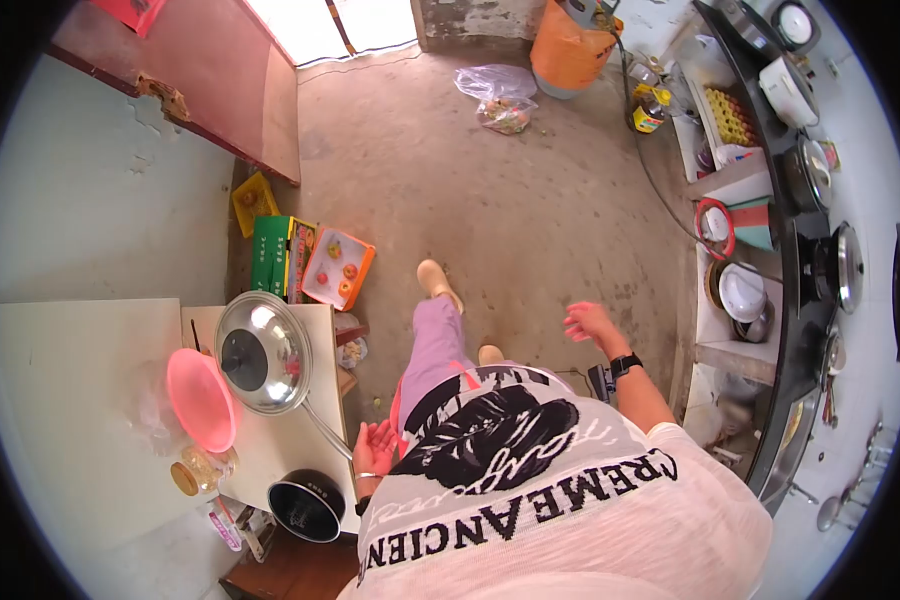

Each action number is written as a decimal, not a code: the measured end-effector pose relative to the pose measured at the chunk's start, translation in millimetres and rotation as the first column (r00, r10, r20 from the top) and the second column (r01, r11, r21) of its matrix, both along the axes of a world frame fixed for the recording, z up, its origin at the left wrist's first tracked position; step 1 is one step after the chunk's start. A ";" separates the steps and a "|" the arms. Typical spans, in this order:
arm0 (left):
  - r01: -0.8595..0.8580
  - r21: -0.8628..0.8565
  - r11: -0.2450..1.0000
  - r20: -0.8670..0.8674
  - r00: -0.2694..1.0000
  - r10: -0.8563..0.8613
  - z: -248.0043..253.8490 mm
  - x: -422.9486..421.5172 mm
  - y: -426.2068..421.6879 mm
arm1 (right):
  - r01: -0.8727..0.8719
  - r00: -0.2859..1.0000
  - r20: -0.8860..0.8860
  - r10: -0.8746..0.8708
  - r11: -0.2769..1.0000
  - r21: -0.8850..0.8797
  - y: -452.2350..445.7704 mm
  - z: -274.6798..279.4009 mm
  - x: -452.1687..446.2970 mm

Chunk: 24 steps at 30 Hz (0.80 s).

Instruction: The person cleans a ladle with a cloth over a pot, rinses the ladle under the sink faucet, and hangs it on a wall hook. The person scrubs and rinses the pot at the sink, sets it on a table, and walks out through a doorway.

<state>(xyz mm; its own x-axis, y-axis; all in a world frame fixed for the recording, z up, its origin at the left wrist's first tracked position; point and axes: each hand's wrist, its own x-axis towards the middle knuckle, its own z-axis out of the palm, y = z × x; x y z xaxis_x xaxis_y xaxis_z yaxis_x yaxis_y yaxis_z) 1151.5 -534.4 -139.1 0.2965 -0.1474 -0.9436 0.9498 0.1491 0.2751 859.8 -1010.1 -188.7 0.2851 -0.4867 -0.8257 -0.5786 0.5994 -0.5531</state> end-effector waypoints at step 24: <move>0.206 -0.052 0.977 0.309 0.934 -0.180 -9.0 458.9 -461.9 | 0.390 0.914 -0.189 -0.359 0.907 0.161 -300.3 -20.9 235.4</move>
<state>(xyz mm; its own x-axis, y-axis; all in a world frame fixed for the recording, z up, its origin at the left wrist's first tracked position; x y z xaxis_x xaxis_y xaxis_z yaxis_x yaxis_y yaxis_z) 1610.4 -996.2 -148.1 0.5225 -0.3030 -0.7970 0.8373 0.0055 0.5468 1095.2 -1310.4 -209.6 -0.0232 -0.3612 -0.9322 -0.3579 0.8736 -0.3296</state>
